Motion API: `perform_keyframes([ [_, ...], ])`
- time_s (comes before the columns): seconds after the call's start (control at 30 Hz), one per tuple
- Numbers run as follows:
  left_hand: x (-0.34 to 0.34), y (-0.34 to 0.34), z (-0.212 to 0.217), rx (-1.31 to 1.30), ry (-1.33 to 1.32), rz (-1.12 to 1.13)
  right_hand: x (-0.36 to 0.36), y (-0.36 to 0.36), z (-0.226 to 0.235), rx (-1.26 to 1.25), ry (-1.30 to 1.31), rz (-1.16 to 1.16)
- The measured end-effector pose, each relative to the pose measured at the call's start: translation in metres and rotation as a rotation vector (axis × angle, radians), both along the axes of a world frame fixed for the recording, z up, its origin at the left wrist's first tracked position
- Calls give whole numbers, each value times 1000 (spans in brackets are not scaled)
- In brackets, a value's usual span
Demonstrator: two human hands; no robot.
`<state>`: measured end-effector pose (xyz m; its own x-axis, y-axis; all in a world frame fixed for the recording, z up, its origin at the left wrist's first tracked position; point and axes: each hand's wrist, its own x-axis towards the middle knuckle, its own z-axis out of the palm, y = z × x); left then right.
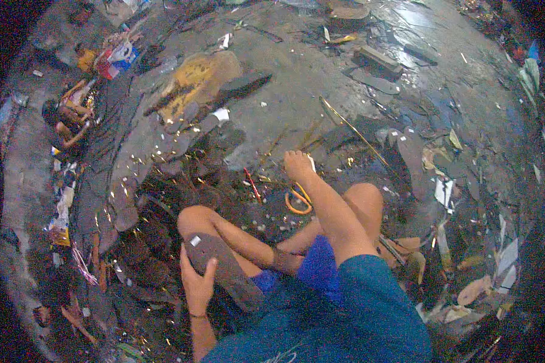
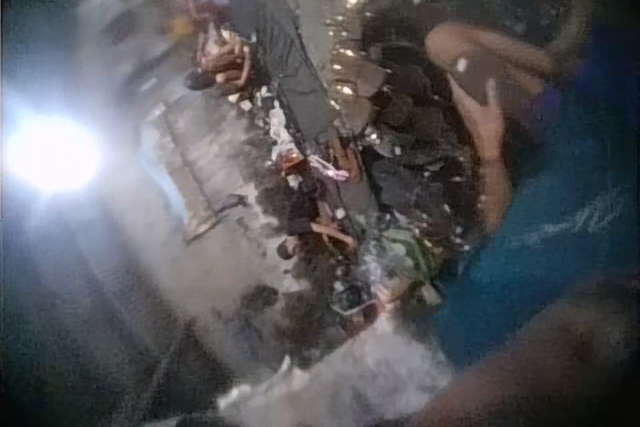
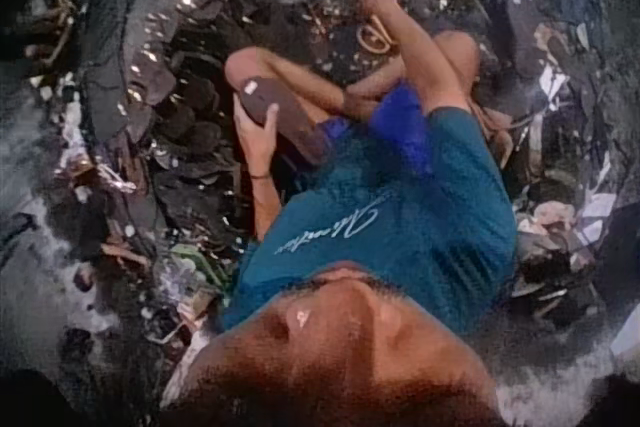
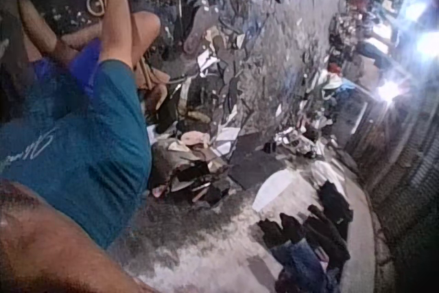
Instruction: The person sits on the floor and assembles sandals by attaching gold straps to brown soles. They use a small tool to secure the straps and later apply a brown substance with a brush to the soles.
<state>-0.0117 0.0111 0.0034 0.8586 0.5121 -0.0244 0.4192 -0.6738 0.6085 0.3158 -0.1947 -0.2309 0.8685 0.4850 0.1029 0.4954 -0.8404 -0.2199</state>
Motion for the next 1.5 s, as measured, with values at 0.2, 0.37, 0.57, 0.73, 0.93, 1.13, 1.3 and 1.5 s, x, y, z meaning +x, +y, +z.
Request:
perform_keyframes([
  [0.2,-8,-12,9,297,0,58,27,-2,5,-403,-11,153],
  [0.37,21,-30,17,431,-142,-99,28,-34,27,31,-13,-177],
  [0.57,107,-64,-17,-598,-337,-142,-69,-18,127,1037,841,59],
  [0.73,109,-9,-6,-390,-463,-14,-99,15,119,705,718,235],
  [0.93,91,-6,38,-440,-489,-1,-68,44,-11,-4,-4,31],
  [1.13,87,8,12,-614,-457,-36,-58,37,41,498,301,-114],
  [1.3,107,-14,12,-870,-448,-21,-91,21,155,1302,728,-21],
  [1.5,117,-30,17,-919,-368,-60,-158,4,214,1310,1065,113],
])
